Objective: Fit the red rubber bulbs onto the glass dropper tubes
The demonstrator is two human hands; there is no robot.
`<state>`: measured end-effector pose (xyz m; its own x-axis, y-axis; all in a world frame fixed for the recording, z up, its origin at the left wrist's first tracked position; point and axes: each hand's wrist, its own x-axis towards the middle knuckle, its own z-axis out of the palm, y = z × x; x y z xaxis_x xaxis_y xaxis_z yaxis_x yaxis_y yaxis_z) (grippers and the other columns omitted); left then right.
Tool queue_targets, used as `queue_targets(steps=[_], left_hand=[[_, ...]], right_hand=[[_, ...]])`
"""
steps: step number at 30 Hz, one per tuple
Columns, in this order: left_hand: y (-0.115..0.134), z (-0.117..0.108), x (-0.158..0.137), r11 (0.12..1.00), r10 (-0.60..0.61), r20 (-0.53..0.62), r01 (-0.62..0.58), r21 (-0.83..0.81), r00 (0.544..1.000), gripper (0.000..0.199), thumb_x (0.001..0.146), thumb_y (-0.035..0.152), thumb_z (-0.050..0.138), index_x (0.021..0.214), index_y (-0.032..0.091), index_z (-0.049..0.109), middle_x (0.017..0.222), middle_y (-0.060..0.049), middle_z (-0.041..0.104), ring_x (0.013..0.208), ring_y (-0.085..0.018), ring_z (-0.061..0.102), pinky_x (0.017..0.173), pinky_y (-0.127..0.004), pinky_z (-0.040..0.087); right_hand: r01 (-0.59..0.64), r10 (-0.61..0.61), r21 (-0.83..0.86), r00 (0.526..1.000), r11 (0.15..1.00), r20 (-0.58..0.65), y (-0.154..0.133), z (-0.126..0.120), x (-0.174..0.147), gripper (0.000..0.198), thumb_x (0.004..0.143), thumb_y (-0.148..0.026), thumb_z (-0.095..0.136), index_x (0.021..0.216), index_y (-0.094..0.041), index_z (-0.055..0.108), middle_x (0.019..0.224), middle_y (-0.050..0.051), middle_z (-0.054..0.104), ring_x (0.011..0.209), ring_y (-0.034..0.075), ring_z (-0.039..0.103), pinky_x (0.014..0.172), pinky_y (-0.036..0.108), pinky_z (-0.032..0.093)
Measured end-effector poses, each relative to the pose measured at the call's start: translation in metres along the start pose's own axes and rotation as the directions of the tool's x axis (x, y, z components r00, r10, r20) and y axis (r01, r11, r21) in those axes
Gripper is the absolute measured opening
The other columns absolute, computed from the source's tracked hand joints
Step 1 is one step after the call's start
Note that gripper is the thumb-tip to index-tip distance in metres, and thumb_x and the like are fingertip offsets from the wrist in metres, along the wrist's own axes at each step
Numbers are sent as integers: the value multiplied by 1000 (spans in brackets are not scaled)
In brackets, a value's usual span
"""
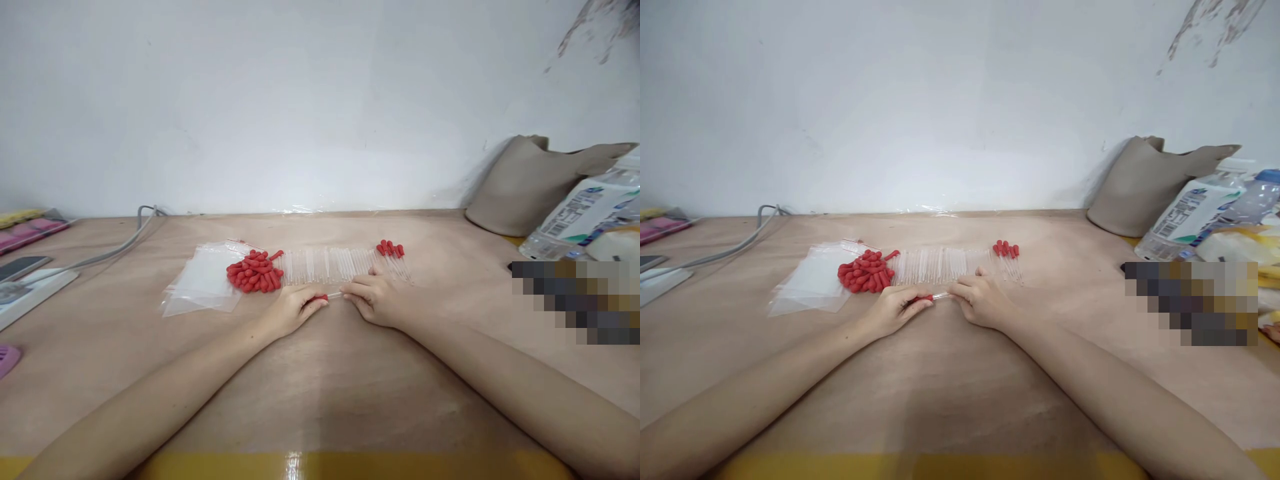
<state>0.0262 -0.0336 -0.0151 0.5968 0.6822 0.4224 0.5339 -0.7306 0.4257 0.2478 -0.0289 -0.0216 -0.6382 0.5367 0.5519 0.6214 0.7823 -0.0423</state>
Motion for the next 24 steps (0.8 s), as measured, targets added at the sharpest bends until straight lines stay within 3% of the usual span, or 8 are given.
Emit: queue_targets(steps=[6, 10, 15, 24], left_hand=[[0, -2, 2, 993, -89, -63, 83, -87, 994, 19, 81, 30, 56, 92, 18, 65, 84, -3, 68, 72, -14, 62, 66, -25, 48], [-1, -2, 2, 979, -136, -61, 125, -161, 989, 19, 80, 30, 56, 90, 17, 66, 81, -3, 69, 69, -14, 62, 63, -24, 49], [-4, -1, 1, 976, -163, -49, 153, -154, 985, 21, 81, 32, 55, 86, 16, 67, 62, 0, 64, 52, -11, 55, 52, -21, 45], [-3, 0, 1, 990, -74, -45, 68, -125, 996, 18, 81, 29, 55, 87, 17, 67, 78, -3, 68, 68, -14, 61, 62, -23, 47]], right_hand=[[-101, 105, 203, 994, 974, -9, 2, 0, -3, 15, 87, -23, 42, 95, -18, 54, 84, 6, 60, 75, 15, 56, 64, 27, 43], [-90, 94, 171, 996, 981, -11, -2, -5, -2, 15, 87, -22, 41, 85, -18, 55, 77, 4, 59, 68, 14, 55, 59, 24, 43], [-26, 41, 157, 995, 987, -94, -5, 2, -2, 20, 88, -21, 38, 84, -17, 57, 71, 4, 56, 66, 13, 52, 59, 24, 41], [34, -27, 79, 995, 996, -92, -6, 6, 0, 23, 88, -20, 36, 83, -16, 58, 66, 4, 55, 60, 14, 48, 57, 24, 38]])
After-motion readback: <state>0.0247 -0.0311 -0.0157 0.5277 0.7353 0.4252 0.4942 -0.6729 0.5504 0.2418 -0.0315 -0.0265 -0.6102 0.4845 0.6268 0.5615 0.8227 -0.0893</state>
